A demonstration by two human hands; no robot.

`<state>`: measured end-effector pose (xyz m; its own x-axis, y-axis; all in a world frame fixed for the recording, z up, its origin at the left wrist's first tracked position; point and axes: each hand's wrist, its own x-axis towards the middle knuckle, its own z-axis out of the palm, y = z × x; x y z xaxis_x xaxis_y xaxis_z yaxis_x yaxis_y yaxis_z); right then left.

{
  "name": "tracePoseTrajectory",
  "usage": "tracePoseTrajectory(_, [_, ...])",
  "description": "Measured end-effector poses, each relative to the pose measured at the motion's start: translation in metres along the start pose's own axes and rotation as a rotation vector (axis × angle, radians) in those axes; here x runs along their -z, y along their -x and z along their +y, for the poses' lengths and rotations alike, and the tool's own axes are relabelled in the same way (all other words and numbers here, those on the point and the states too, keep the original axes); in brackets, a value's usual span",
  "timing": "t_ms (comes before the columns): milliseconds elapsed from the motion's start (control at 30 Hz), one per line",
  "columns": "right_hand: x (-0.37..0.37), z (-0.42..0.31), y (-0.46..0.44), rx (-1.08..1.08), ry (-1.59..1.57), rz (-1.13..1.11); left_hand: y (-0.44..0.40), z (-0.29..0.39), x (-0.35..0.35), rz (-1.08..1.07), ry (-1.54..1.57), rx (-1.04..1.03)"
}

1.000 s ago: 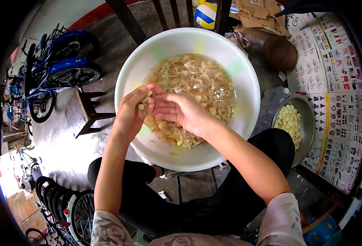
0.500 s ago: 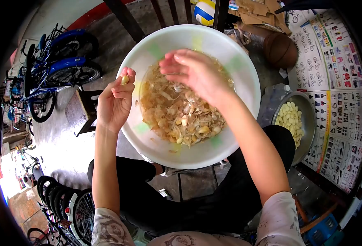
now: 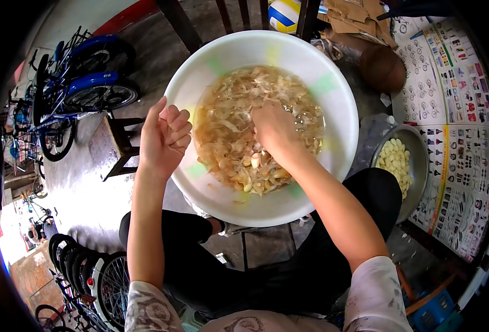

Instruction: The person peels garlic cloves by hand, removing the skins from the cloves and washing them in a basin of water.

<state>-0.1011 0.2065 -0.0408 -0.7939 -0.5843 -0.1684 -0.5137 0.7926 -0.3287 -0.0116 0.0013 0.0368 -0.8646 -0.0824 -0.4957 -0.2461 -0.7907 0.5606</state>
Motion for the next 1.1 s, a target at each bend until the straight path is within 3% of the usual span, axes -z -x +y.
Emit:
tracePoseTrajectory(133, [0.001, 0.009, -0.008, 0.006, -0.056, -0.130, 0.002, 0.001, 0.000, 0.035, -0.124, 0.024])
tracePoseTrajectory(200, [0.005, 0.012, -0.011, 0.108, -0.317, -0.003, 0.006, 0.000, -0.008, 0.044, -0.234, 0.007])
tracePoseTrajectory(300, [0.030, 0.004, -0.013, -0.017, -0.589, -0.044, 0.009, -0.002, -0.003, -0.009, -0.402, -0.014])
tracePoseTrajectory(367, [0.030, 0.003, -0.014, -0.014, -0.759, -0.051, 0.014, -0.005, -0.017, 0.048, -0.688, -0.054])
tracePoseTrajectory(500, [0.048, -0.013, -0.007, -0.016, -1.172, -0.119, 0.008, -0.021, -0.004, -0.012, -0.821, -0.137])
tracePoseTrajectory(567, [0.049, -0.017, -0.005, 0.041, -1.184, -0.102, 0.006, -0.027, -0.006, 0.102, -1.063, -0.241])
tracePoseTrajectory(600, [0.049, -0.018, -0.004, 0.093, -1.196, -0.086, 0.000, -0.034, -0.010, 0.125, -1.103, -0.515])
tracePoseTrajectory(733, [0.049, -0.018, -0.002, 0.215, -1.214, -0.072, 0.007, -0.032, -0.023, 0.177, -1.356, -0.381])
tracePoseTrajectory(867, [0.049, -0.019, 0.000, 0.202, -1.273, -0.057, 0.003, -0.037, -0.021, 0.144, -1.425, -0.605])
tracePoseTrajectory(900, [0.052, -0.019, 0.001, 0.089, -1.354, -0.125, 0.002, -0.037, -0.021, 0.146, -1.438, -0.712])
tracePoseTrajectory(933, [0.055, -0.019, 0.000, -0.021, -1.426, -0.190, 0.001, -0.037, -0.020, 0.143, -1.435, -0.725])
tracePoseTrajectory(1100, [0.052, -0.017, 0.001, -0.006, -1.355, -0.175, 0.000, -0.043, -0.017, 0.148, -1.399, -0.787])
